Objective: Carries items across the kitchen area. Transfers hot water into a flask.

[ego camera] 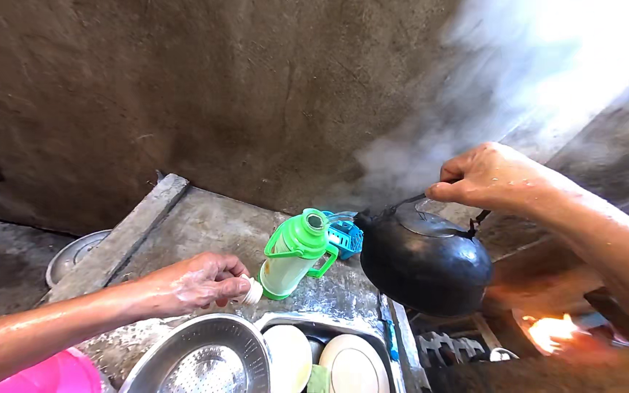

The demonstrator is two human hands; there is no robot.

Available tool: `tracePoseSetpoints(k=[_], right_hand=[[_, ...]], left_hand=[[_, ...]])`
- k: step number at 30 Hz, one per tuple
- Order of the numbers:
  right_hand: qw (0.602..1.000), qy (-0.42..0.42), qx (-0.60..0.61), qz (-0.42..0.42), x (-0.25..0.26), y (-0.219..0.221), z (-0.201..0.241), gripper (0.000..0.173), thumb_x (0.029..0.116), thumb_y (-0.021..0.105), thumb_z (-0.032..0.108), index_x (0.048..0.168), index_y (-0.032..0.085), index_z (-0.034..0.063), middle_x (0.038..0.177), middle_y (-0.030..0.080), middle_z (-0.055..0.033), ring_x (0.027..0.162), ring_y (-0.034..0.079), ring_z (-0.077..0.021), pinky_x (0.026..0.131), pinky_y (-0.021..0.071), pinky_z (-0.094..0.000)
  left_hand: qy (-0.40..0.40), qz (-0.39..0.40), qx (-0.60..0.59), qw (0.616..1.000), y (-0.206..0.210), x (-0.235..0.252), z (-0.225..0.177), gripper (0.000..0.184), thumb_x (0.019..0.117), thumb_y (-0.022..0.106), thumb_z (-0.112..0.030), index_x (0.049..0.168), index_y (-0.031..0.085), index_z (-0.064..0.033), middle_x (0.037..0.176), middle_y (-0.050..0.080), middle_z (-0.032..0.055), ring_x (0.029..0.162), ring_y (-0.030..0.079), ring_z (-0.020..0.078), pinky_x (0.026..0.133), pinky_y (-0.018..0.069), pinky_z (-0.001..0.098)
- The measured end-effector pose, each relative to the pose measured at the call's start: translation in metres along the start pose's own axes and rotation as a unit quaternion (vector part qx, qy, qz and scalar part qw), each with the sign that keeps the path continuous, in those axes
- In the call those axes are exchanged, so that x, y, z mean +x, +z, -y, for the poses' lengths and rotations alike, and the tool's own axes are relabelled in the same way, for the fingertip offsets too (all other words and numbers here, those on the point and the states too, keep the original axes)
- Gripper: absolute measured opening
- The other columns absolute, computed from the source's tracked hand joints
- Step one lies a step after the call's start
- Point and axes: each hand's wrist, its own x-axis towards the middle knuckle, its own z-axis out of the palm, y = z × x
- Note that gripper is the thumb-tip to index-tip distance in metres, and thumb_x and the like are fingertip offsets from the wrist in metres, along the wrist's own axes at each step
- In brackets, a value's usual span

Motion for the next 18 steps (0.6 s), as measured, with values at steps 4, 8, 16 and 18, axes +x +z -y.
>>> tracePoseSetpoints(k=[4, 8, 16, 18], right_hand=[[1.0, 0.005, -0.004, 0.002, -0.002, -0.002, 0.007, 0.043, 0.0922, 0.075, 0.033, 0.057, 0.058, 0.0171, 0.051, 0.051, -0.0006, 0.05, 0.05, -0.0172, 0.048, 0.0379, -0.0437], [0.998, 0.046, -0.016, 0.039, -0.004, -0.009, 0.021, 0.042, 0.0944, 0.074, 0.033, 0.06, 0.061, 0.0145, 0.056, 0.053, -0.0033, 0.055, 0.054, -0.0196, 0.053, 0.0418, -0.0449], [0.992, 0.082, -0.049, 0.079, -0.03, -0.033, 0.081, 0.029, 0.1004, 0.068, 0.019, 0.08, 0.067, -0.0025, 0.074, 0.061, -0.0148, 0.073, 0.061, -0.0253, 0.07, 0.048, -0.0433], [0.991, 0.11, -0.045, 0.056, -0.043, -0.038, 0.109, 0.024, 0.0984, 0.069, 0.009, 0.082, 0.067, -0.0077, 0.074, 0.062, -0.0182, 0.072, 0.062, -0.0268, 0.067, 0.0471, -0.0411]], left_hand=[[0.017, -0.001, 0.017, 1.0, 0.001, 0.0, -0.002, 0.034, 0.1015, 0.06, -0.047, 0.111, 0.069, -0.0153, 0.086, 0.072, -0.0039, 0.074, 0.068, 0.0051, 0.066, 0.0558, 0.0237], [0.008, -0.007, 0.012, 1.0, -0.002, 0.0, -0.006, 0.035, 0.0979, 0.064, -0.049, 0.111, 0.067, -0.0163, 0.084, 0.07, -0.0042, 0.075, 0.068, 0.0057, 0.068, 0.0561, 0.0251], [0.035, -0.028, 0.053, 0.998, -0.006, 0.001, -0.005, 0.036, 0.0957, 0.066, -0.049, 0.116, 0.069, -0.0194, 0.084, 0.067, -0.0045, 0.073, 0.063, 0.0063, 0.068, 0.0534, 0.028], [0.046, -0.03, 0.058, 0.997, -0.006, 0.001, -0.005, 0.037, 0.0952, 0.066, -0.049, 0.118, 0.07, -0.0204, 0.085, 0.068, -0.0057, 0.074, 0.063, 0.0048, 0.069, 0.0532, 0.0267]])
